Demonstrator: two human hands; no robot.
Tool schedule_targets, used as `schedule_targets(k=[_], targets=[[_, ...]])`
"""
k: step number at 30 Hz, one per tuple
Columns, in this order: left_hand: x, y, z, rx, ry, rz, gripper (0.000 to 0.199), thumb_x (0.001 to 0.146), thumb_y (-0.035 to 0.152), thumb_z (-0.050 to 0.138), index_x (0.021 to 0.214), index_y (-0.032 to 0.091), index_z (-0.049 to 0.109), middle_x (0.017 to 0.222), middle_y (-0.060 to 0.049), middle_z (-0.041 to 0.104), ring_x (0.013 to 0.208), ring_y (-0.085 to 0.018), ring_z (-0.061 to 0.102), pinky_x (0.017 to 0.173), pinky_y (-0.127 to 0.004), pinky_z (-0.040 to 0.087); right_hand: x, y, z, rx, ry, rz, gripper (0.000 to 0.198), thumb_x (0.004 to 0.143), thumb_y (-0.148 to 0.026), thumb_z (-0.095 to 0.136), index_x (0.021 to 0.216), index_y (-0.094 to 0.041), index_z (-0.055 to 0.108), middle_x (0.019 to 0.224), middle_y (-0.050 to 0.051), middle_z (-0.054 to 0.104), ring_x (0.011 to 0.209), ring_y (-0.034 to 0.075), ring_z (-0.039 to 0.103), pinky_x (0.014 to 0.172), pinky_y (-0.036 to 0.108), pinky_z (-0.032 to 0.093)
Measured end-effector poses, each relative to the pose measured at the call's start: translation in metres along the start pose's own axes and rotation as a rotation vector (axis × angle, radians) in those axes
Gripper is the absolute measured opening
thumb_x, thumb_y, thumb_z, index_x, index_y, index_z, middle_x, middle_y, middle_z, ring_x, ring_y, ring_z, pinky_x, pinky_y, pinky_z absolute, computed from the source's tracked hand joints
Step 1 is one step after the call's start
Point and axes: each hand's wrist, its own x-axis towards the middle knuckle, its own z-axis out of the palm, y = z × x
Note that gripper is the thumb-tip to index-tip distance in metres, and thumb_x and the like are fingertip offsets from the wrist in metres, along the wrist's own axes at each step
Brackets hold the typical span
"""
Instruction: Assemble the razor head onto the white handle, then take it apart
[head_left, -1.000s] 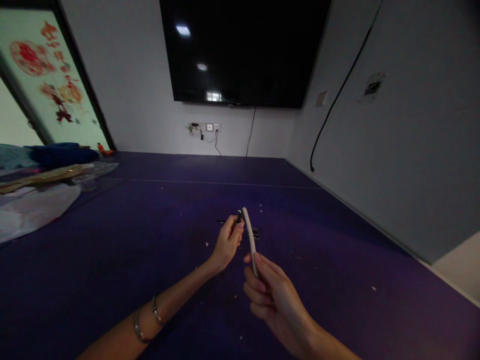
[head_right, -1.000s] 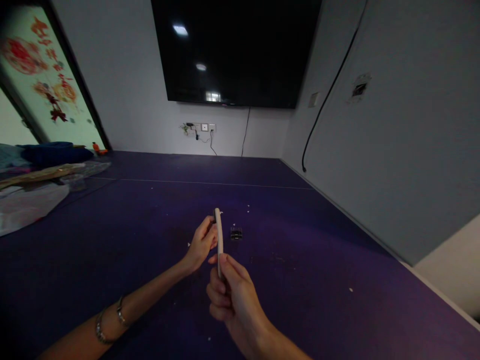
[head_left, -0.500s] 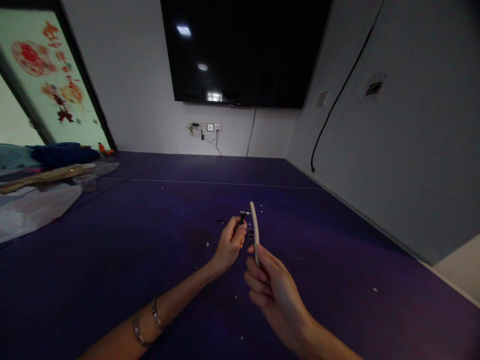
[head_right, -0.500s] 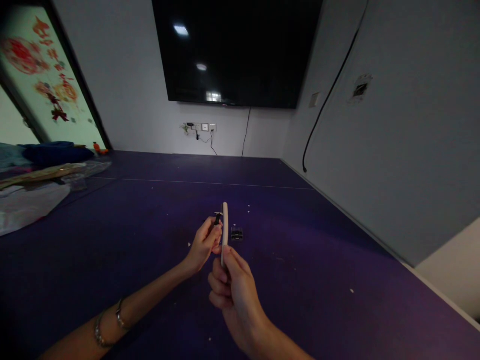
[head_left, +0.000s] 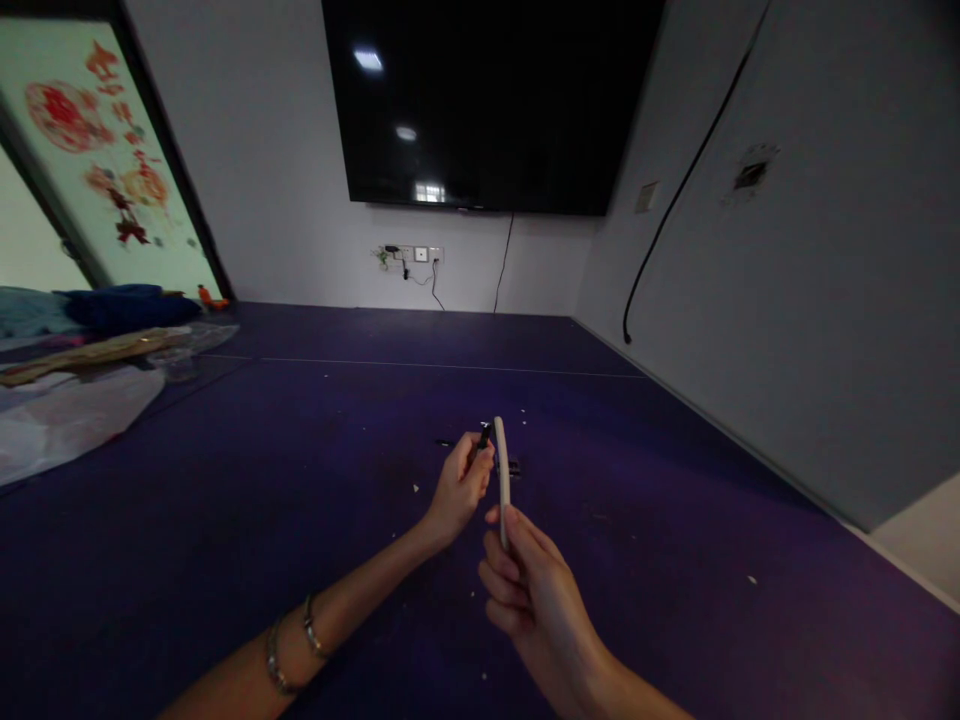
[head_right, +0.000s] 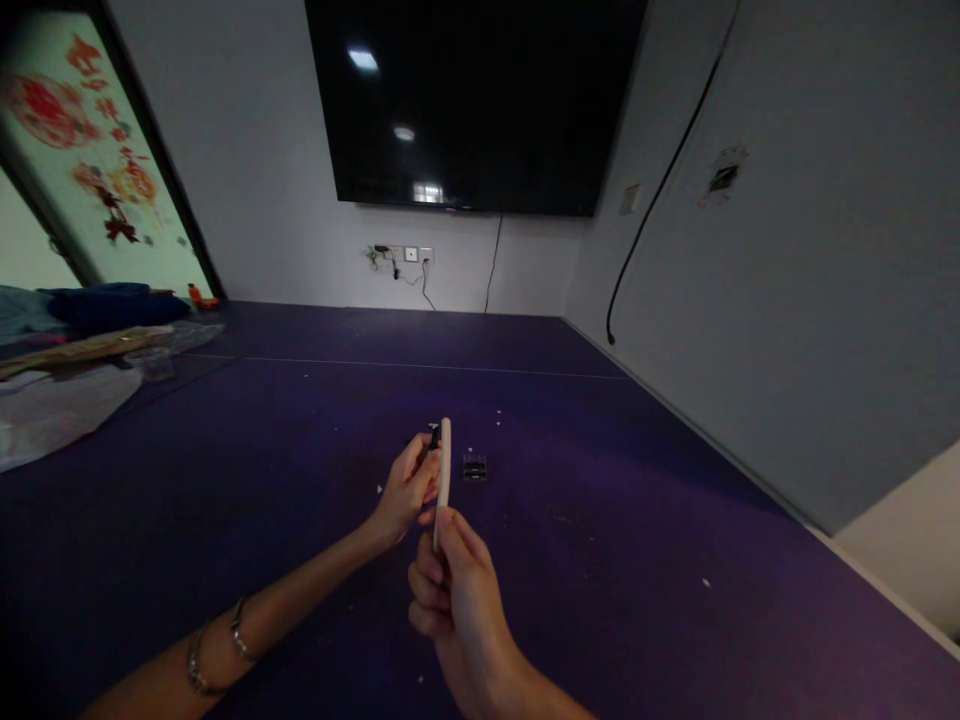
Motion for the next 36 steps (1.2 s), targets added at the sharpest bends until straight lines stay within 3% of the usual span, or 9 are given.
schedule_targets(k=[3, 9, 15, 18, 22, 24, 27, 32, 36], targets=[[0.002, 0.0, -0.001, -0.016, 0.035, 0.017, 0.024, 0.082, 0.042, 0.05, 0.083, 0.019, 0.045, 0.055, 0.009, 0.034, 0.042, -0.004, 0.028, 0.039, -0.015, 0.025, -0.003, 0.004, 0.0, -0.012, 0.016, 0.058, 0.04, 0.065, -0.05, 0.07, 0.084, -0.02, 0.051, 0.046, -0.012, 0.028, 0.038, 0.001, 0.012, 0.035, 0.016, 0.003], [0.001, -0.001, 0.0, -0.006, -0.001, 0.013, 0.023, 0.082, 0.041, 0.051, 0.085, 0.019, 0.046, 0.054, 0.009, 0.034, 0.042, -0.005, 0.029, 0.04, -0.016, 0.026, 0.001, -0.005, 0.001, 0.005, -0.013, -0.055, 0.035, 0.067, -0.045, 0.07, 0.082, -0.019, 0.051, 0.048, -0.011, 0.029, 0.039, 0.001, 0.013, 0.036, 0.016, 0.005], [0.003, -0.001, -0.002, 0.034, 0.005, 0.033, 0.018, 0.085, 0.038, 0.045, 0.084, 0.02, 0.044, 0.057, 0.008, 0.035, 0.043, -0.006, 0.029, 0.041, -0.018, 0.026, -0.005, 0.007, 0.001, -0.037, 0.001, 0.062, 0.038, 0.068, -0.05, 0.068, 0.087, -0.022, 0.051, 0.047, -0.012, 0.028, 0.038, 0.002, 0.011, 0.034, 0.016, 0.004], [0.008, -0.004, -0.006, 0.1, -0.028, 0.114, 0.017, 0.085, 0.035, 0.045, 0.082, 0.019, 0.046, 0.061, 0.006, 0.039, 0.052, -0.008, 0.036, 0.05, -0.02, 0.032, -0.008, -0.009, 0.004, -0.116, -0.05, -0.042, 0.031, 0.075, -0.047, 0.062, 0.093, -0.025, 0.051, 0.05, -0.011, 0.032, 0.037, 0.003, 0.012, 0.034, 0.017, 0.006], [0.014, -0.004, -0.012, 0.185, -0.079, 0.226, 0.017, 0.087, 0.032, 0.043, 0.082, 0.018, 0.05, 0.071, 0.002, 0.044, 0.066, -0.011, 0.041, 0.066, -0.023, 0.036, -0.001, -0.055, -0.004, -0.44, -0.085, -0.335, 0.021, 0.082, -0.039, 0.055, 0.091, -0.021, 0.058, 0.062, -0.004, 0.046, 0.044, 0.005, 0.032, 0.039, 0.02, 0.023], [0.016, -0.003, -0.015, 0.209, -0.102, 0.255, 0.017, 0.088, 0.033, 0.042, 0.084, 0.018, 0.05, 0.075, 0.001, 0.045, 0.071, -0.012, 0.043, 0.07, -0.024, 0.037, 0.007, -0.08, -0.015, -0.685, -0.029, -0.476, 0.021, 0.081, -0.038, 0.056, 0.087, -0.019, 0.063, 0.066, 0.0, 0.051, 0.056, 0.009, 0.043, 0.047, 0.021, 0.031], [0.014, -0.002, -0.018, 0.246, -0.114, 0.284, 0.017, 0.089, 0.033, 0.041, 0.088, 0.018, 0.05, 0.082, -0.001, 0.048, 0.079, -0.014, 0.045, 0.076, -0.025, 0.037, 0.019, -0.109, -0.036, -1.035, 0.055, -0.636, 0.024, 0.078, -0.04, 0.058, 0.083, -0.019, 0.067, 0.069, 0.001, 0.055, 0.066, 0.013, 0.048, 0.056, 0.023, 0.035], [0.005, -0.007, -0.015, 0.295, -0.124, 0.275, 0.017, 0.09, 0.032, 0.041, 0.095, 0.019, 0.052, 0.09, -0.002, 0.052, 0.088, -0.016, 0.049, 0.082, -0.026, 0.036, 0.032, -0.116, -0.054, -1.448, 0.207, -0.657, 0.042, 0.078, -0.052, 0.052, 0.066, -0.016, 0.069, 0.052, 0.0, 0.049, 0.051, 0.011, 0.042, 0.047, 0.024, 0.027], [0.002, -0.011, -0.013, 0.306, -0.149, 0.297, 0.019, 0.09, 0.034, 0.041, 0.095, 0.019, 0.052, 0.089, -0.003, 0.053, 0.086, -0.016, 0.05, 0.08, -0.026, 0.037, 0.034, -0.105, -0.05, -1.554, 0.176, -0.656, 0.046, 0.077, -0.057, 0.051, 0.067, -0.017, 0.071, 0.05, 0.0, 0.05, 0.048, 0.011, 0.04, 0.045, 0.025, 0.024]])
